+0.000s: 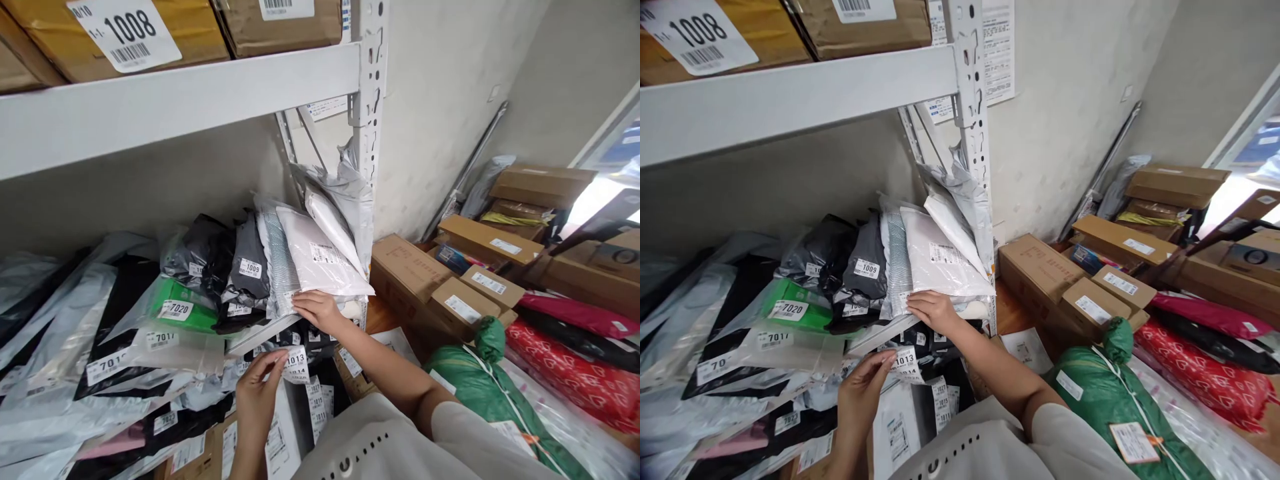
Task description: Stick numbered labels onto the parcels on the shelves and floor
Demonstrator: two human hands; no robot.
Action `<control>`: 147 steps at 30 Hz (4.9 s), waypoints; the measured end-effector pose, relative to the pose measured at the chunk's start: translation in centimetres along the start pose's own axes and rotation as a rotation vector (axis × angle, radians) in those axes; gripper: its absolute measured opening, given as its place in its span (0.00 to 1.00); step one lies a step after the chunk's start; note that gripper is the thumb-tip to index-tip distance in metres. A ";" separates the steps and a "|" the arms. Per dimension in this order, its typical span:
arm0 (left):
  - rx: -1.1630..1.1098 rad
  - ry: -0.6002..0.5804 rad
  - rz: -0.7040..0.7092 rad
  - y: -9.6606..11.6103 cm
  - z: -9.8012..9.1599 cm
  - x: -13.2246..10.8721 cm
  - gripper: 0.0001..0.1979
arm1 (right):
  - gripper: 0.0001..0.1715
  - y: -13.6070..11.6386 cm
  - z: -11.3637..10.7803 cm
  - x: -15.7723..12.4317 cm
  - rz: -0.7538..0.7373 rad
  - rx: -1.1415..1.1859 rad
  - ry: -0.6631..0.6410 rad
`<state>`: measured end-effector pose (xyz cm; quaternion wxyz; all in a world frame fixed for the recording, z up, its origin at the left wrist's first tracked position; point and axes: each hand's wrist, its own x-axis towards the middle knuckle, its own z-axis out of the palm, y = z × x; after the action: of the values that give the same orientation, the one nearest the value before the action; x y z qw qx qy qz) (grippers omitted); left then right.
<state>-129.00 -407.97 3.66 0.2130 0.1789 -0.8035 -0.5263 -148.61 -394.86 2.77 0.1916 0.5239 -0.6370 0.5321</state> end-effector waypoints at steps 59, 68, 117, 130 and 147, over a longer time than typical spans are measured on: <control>-0.042 0.012 0.181 5.9 11.0 3.5 0.08 | 0.28 3.1 -7.4 2.9 0.766 0.406 0.092; 0.004 0.082 0.545 6.1 9.6 3.1 0.08 | 0.14 -1.3 -8.9 1.3 0.246 0.358 0.086; 0.445 -0.708 0.389 13.6 5.7 22.0 0.18 | 0.32 1.0 -4.3 3.7 0.850 0.753 0.503; 0.517 -0.662 0.450 13.1 5.5 21.6 0.15 | 0.30 1.3 -3.1 3.4 0.837 0.716 0.460; 0.888 -0.324 0.657 12.0 7.0 19.5 0.14 | 0.34 -1.3 -4.7 -3.9 0.986 0.687 0.357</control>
<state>-149.95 -408.02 15.27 0.1438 -0.0906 -0.9833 -0.0655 -147.46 -388.80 1.93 -0.1522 0.1031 -0.5543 0.8118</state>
